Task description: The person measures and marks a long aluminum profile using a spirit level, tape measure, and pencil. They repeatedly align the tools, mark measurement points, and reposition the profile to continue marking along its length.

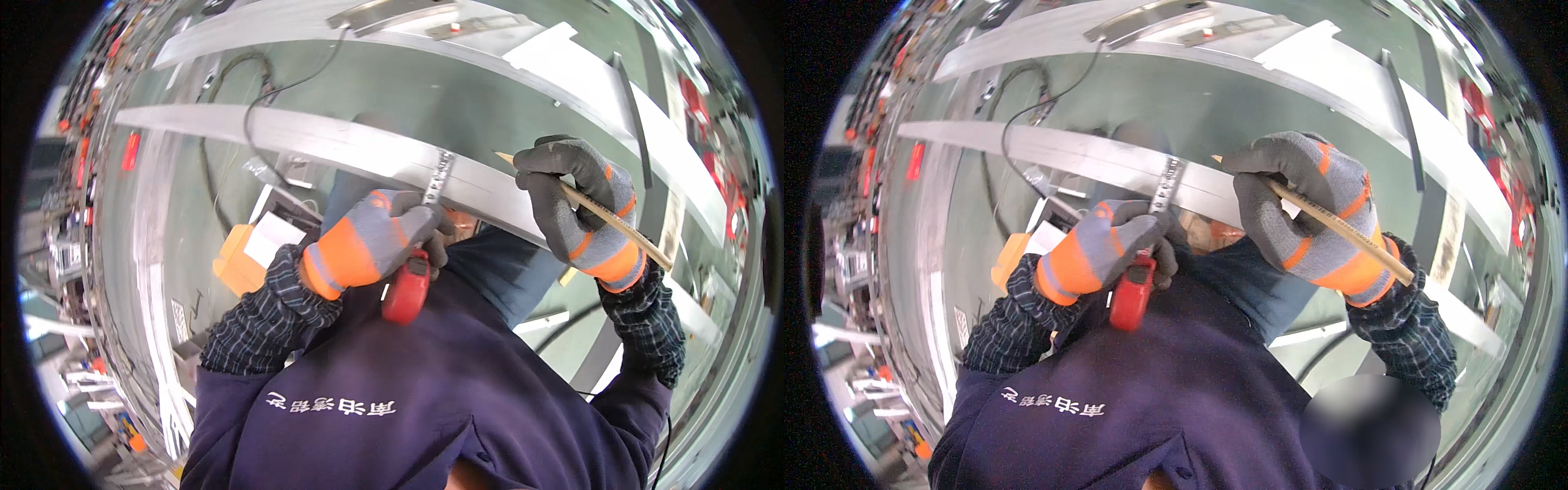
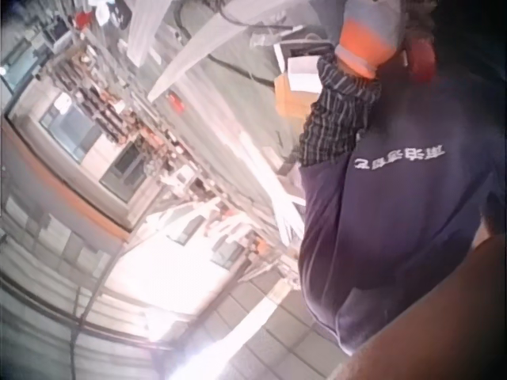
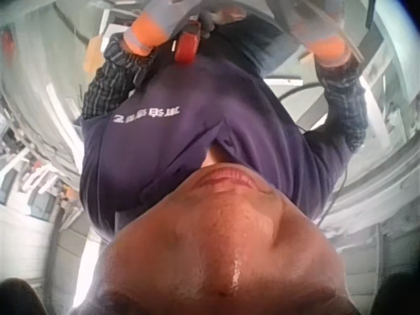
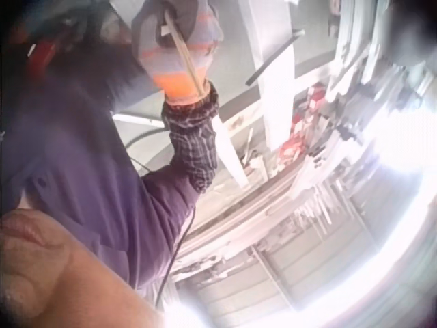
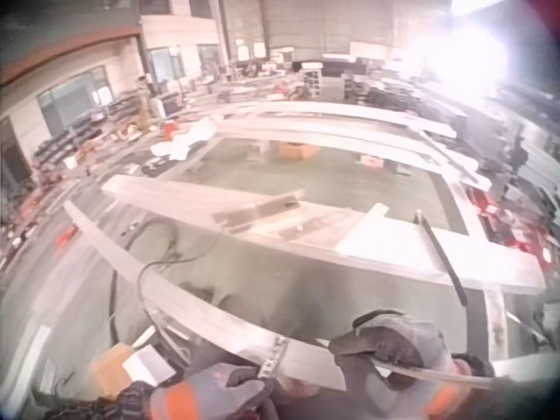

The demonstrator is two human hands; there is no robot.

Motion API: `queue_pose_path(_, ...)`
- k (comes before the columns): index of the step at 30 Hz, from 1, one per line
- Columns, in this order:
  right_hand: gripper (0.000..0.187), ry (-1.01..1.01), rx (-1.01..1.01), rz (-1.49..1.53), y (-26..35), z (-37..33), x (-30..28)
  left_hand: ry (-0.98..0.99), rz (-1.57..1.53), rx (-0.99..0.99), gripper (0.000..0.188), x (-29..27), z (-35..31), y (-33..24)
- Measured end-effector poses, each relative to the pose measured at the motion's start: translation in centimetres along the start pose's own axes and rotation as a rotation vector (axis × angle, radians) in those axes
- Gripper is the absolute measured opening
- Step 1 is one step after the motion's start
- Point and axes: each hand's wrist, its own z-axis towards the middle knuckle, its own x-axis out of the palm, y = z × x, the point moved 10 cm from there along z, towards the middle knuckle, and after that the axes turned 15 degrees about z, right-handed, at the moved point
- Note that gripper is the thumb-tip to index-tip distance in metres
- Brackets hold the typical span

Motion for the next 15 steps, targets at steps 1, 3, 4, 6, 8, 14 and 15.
queue_pose_path(1,0.018,0.033,-0.017,0.014,-0.1,0.9,0.7,-0.019,0.013,-0.008,0.036,-0.2,0.1,0.3)
queue_pose_path(3,0.016,0.083,0.007,-0.002,-0.1,2.3,1.4,-0.056,0.056,0.005,0.034,-0.3,0.3,0.2)
queue_pose_path(4,0.016,0.088,0.031,0.001,-0.8,2.6,1.5,-0.053,0.051,0.013,0.033,-0.2,0.2,-0.1)
queue_pose_path(6,0.015,0.091,0.081,0.004,-2.7,3.2,1.4,-0.041,0.044,0.027,0.033,-0.2,0.1,-0.7)
queue_pose_path(8,0.015,0.074,0.119,0.023,-3.6,2.9,1.2,-0.053,0.116,0.069,0.032,-0.5,0.3,-1.0)
queue_pose_path(14,0.017,0.057,0.117,0.044,-5.2,1.5,0.4,-0.026,0.052,-0.057,0.031,-1.2,0.3,0.0)
queue_pose_path(15,0.017,0.055,0.139,0.039,-5.2,1.5,0.4,-0.017,0.059,-0.070,0.031,-1.1,0.4,0.1)
